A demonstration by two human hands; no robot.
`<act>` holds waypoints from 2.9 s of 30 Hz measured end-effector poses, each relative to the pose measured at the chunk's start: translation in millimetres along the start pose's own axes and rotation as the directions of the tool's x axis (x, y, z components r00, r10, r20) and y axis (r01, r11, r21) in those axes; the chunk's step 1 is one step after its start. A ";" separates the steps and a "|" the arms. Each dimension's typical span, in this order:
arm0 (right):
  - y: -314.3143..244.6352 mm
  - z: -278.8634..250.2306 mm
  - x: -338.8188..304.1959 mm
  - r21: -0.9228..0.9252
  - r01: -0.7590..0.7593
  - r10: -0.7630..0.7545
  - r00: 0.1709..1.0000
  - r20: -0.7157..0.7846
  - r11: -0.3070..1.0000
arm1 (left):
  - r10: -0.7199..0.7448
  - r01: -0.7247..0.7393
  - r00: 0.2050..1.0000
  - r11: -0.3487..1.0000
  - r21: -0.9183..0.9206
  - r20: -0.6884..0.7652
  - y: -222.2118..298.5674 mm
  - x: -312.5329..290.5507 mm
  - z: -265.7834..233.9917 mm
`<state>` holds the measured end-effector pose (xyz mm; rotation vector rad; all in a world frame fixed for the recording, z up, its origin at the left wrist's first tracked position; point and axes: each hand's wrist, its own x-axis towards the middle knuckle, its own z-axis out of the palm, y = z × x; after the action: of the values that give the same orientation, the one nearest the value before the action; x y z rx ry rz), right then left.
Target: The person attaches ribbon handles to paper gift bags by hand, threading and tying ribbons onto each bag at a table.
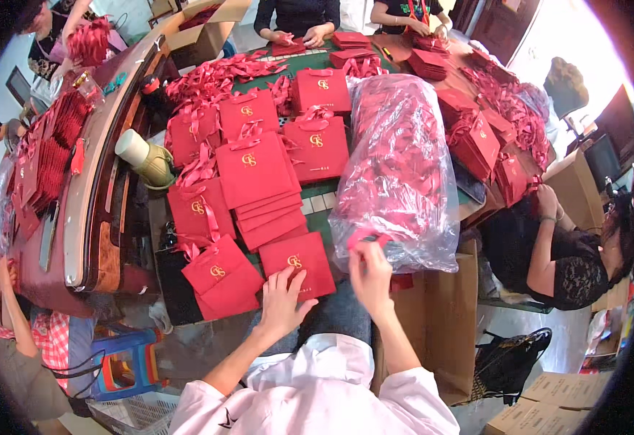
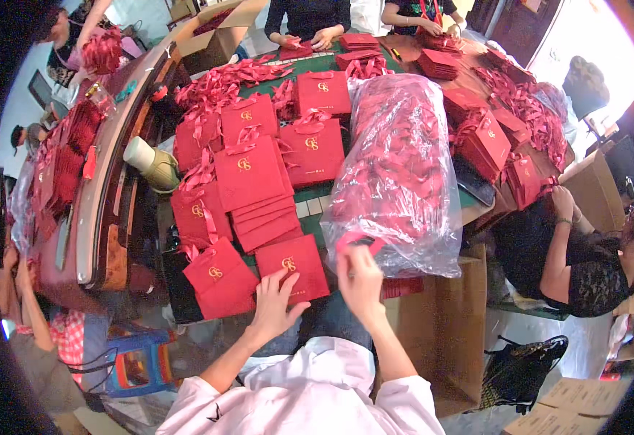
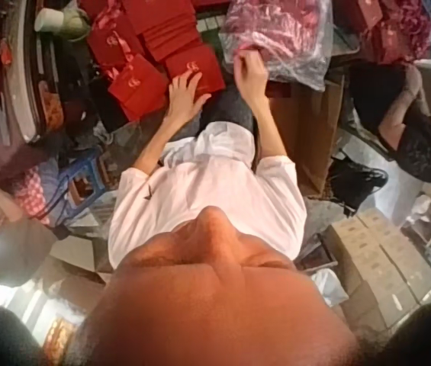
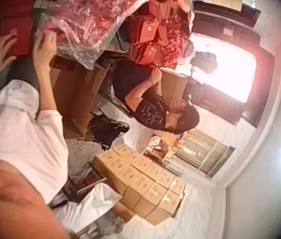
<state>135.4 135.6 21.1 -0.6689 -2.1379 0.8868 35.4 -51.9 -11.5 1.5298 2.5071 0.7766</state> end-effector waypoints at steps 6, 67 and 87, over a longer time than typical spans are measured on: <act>-27.2 14.2 -30.2 0.053 0.390 -0.391 0.887 0.245 0.919 | -0.210 0.305 0.948 0.367 -0.879 0.241 -1.6 28.3 1.3; -8.3 60.5 -9.5 -0.047 -0.149 0.154 0.978 0.143 0.988 | -0.323 0.252 0.945 0.827 -0.503 -0.058 -7.6 73.9 4.3; -19.1 51.2 -6.7 -0.230 -0.009 0.060 0.974 0.218 0.973 | -0.314 0.245 0.950 0.728 -0.641 0.006 1.8 66.1 -9.9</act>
<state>96.5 99.4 6.8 -0.7525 -2.4636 0.7718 1.1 1.7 9.2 0.8665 2.1012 1.4777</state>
